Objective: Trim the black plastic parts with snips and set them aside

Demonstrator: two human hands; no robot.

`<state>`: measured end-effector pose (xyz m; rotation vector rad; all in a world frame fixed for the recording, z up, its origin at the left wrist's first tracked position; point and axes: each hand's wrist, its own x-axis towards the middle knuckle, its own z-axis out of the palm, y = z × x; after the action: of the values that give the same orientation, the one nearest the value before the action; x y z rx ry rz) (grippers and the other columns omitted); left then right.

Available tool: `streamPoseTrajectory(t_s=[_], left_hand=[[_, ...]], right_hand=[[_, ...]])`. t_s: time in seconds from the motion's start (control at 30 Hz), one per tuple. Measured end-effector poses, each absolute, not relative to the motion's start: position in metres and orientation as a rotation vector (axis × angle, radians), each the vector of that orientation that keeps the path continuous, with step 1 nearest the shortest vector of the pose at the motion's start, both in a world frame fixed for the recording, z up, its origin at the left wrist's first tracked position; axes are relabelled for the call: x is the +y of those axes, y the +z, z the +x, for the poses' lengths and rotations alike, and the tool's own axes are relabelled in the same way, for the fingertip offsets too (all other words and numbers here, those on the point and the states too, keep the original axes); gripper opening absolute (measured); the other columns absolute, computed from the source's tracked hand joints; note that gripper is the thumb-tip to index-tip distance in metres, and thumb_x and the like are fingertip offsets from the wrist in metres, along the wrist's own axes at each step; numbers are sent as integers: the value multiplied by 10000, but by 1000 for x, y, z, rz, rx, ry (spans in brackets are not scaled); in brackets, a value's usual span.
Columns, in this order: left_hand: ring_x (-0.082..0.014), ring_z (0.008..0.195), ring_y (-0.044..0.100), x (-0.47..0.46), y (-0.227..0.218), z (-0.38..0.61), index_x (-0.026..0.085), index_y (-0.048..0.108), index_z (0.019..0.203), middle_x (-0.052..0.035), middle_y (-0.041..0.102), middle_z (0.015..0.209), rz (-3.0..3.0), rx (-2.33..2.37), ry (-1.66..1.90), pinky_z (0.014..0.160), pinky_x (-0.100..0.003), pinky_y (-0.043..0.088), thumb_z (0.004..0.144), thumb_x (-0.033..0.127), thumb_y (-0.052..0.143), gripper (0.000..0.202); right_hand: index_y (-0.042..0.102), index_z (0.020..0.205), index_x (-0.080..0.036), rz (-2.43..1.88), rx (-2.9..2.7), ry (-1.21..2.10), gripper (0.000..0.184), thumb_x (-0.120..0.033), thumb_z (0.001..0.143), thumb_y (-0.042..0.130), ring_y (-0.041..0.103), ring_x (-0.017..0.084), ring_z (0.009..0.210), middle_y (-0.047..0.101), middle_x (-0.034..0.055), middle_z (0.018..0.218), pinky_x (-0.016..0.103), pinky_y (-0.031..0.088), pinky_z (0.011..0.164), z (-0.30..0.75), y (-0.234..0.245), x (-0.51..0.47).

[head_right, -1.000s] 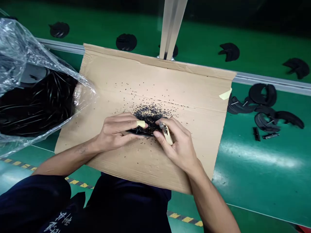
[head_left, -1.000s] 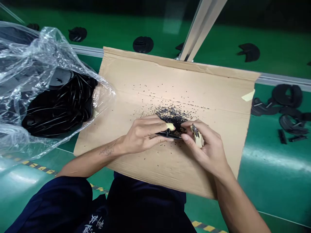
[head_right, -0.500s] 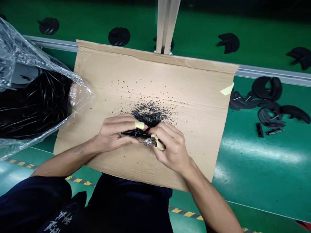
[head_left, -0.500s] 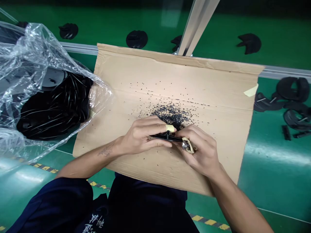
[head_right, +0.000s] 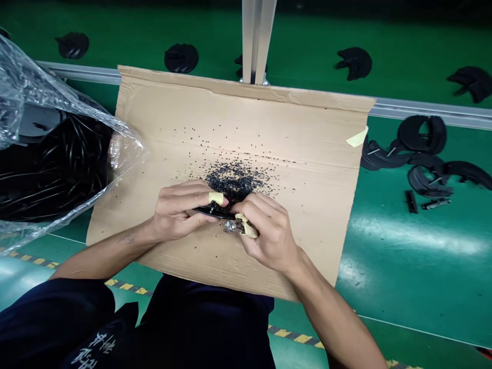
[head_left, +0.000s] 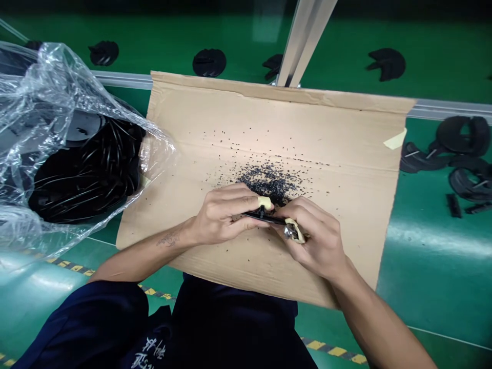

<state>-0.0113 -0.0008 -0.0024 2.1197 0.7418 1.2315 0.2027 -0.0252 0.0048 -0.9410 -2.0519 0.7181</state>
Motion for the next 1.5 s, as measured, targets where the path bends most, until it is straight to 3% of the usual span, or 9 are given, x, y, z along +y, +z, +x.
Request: streamPoseTrajectory(t_s=[0.2,0.4,0.5,0.7,0.9,1.1,1.23,1.4,1.5], left_hand=[[-140,803,700,1,-9,-11,162,688,1123,-80,772,902,2114,662,1268,756,-307,570,968,282,652,199],[-131,737,687,-3,-9,-11,162,713,1047,-62,765,837,2087,721,1267,705,-278,557,897,294,750,203],[-133,789,699,-1,-7,-10,156,709,1081,-72,775,885,2068,704,1245,743,-283,559,938,256,695,175],[-150,886,715,-1,-3,-11,166,694,1190,-84,772,958,1963,726,1089,802,-286,584,955,324,672,284],[-121,762,721,-4,0,-14,149,719,962,-36,769,848,1693,1016,1128,717,-205,579,814,321,831,253],[-123,787,674,-1,-1,-12,143,709,876,-43,735,831,1736,933,1130,733,-225,542,782,345,857,267],[-122,795,680,-4,-3,-9,137,719,887,-52,737,839,1737,866,1109,751,-225,543,775,348,863,278],[-158,829,740,-2,-2,-13,137,739,971,-96,756,909,1373,692,965,755,-264,610,873,605,667,484],[-143,806,743,4,0,-17,148,762,937,-87,761,908,1279,697,873,711,-234,608,901,470,713,328]], right_hand=[[583,963,-211,-931,-2061,731,144,-87,894,604,552,150,668,597,25,779,295,435,592,203,4,-26],[591,954,-212,-928,-2047,789,130,-98,897,617,560,151,669,605,23,775,297,435,597,203,5,-24],[600,948,-216,-953,-2031,784,123,-111,894,637,559,151,653,600,17,765,299,435,598,202,5,-24],[611,927,-215,-1009,-1980,827,72,-148,910,633,580,163,670,622,27,779,305,453,614,201,5,-24],[595,1053,-218,-1184,-1887,954,217,-303,889,708,611,174,745,650,29,889,300,489,667,204,10,-21],[613,955,-225,-1062,-1873,898,139,-242,880,728,591,173,726,629,24,822,313,483,646,201,8,-21],[642,983,-225,-991,-1890,790,125,-170,884,694,594,178,726,635,36,818,324,477,634,201,4,-24],[658,994,-226,-856,-1938,715,160,-109,897,607,582,176,675,637,25,753,345,457,630,204,0,-24],[659,1028,-229,-809,-1944,700,182,-114,894,613,593,186,701,664,34,782,361,468,648,206,-1,-25]])
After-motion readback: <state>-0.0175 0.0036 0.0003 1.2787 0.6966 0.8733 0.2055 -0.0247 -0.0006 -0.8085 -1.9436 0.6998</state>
